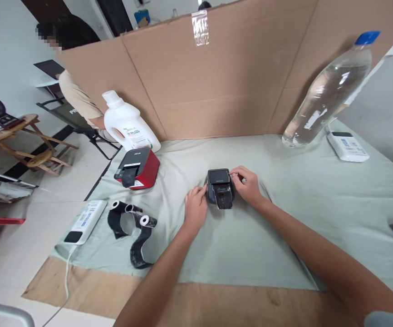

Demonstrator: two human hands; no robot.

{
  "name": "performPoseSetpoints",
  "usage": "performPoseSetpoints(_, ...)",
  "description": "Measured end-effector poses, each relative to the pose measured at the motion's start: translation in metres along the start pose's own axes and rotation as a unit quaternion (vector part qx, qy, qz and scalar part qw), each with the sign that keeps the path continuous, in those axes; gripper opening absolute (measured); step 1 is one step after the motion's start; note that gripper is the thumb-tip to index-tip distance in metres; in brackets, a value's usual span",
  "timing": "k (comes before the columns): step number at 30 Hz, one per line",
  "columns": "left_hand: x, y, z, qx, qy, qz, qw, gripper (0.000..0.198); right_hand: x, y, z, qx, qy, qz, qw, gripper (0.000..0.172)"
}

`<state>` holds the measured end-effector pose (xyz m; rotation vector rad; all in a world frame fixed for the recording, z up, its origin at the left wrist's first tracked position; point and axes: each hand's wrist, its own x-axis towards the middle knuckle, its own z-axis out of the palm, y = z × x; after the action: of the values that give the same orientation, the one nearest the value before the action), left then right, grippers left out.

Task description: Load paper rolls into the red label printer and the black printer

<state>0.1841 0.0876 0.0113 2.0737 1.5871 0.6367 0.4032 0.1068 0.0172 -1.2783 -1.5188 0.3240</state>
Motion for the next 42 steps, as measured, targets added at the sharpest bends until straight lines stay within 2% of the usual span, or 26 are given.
performPoseSetpoints(3, 0.0, 0.001, 0.0, -0.004, 0.0, -0.002, 1.0, 0.059, 0.001, 0.0, 0.001, 0.021, -0.024, -0.017, 0.999, 0.022)
performPoseSetpoints(9, 0.0, 0.003, -0.001, 0.008, 0.006, 0.003, 1.0, 0.058, 0.019, -0.002, -0.008, 0.009, -0.224, -0.039, 0.974, 0.044)
performPoseSetpoints(12, 0.0, 0.003, -0.001, 0.014, 0.008, 0.007, 1.0, 0.059, 0.039, -0.01, -0.015, -0.03, -0.279, -0.04, 0.959, 0.045)
performPoseSetpoints(16, -0.001, 0.002, -0.001, 0.015, 0.01, 0.01, 1.0, 0.059, 0.072, -0.015, -0.008, -0.122, -0.255, -0.046, 0.958, 0.042)
performPoseSetpoints(19, -0.001, 0.001, -0.001, 0.014, 0.012, 0.012, 1.0, 0.059, 0.091, -0.015, 0.005, -0.18, -0.213, 0.047, 0.959, 0.051)
performPoseSetpoints(21, -0.002, 0.001, -0.001, 0.012, 0.015, 0.014, 1.0, 0.059, 0.094, -0.018, 0.011, -0.21, -0.134, 0.09, 0.964, 0.051)
performPoseSetpoints(23, -0.002, 0.001, -0.002, 0.009, 0.017, 0.017, 1.0, 0.059, 0.089, -0.025, 0.011, -0.229, -0.061, 0.053, 0.97, 0.044)
performPoseSetpoints(24, -0.003, 0.002, -0.002, 0.008, 0.019, 0.019, 1.0, 0.059, 0.085, -0.03, 0.01, -0.236, -0.058, 0.018, 0.97, 0.04)
performPoseSetpoints(25, -0.003, 0.002, -0.003, 0.008, 0.02, 0.021, 1.0, 0.058, 0.08, -0.036, 0.008, -0.248, -0.086, -0.012, 0.965, 0.036)
performPoseSetpoints(28, -0.003, 0.003, -0.004, 0.011, 0.019, 0.021, 1.0, 0.057, 0.072, -0.054, 0.004, -0.312, -0.24, -0.023, 0.919, 0.025)
performPoseSetpoints(30, -0.003, 0.003, -0.004, 0.014, 0.017, 0.015, 1.0, 0.057, 0.075, -0.062, 0.005, -0.367, -0.304, 0.002, 0.879, 0.021)
performPoseSetpoints(35, -0.004, 0.004, -0.006, 0.013, 0.012, 0.015, 1.0, 0.055, 0.091, -0.068, 0.018, -0.452, -0.474, 0.051, 0.754, 0.024)
performPoseSetpoints(38, -0.004, 0.004, -0.008, 0.006, 0.015, 0.019, 1.0, 0.053, 0.096, -0.069, 0.028, -0.491, -0.494, 0.056, 0.715, 0.026)
performPoseSetpoints(42, -0.004, 0.003, -0.007, -0.004, 0.023, 0.015, 1.0, 0.051, 0.103, -0.072, 0.025, -0.511, -0.484, 0.01, 0.71, 0.02)
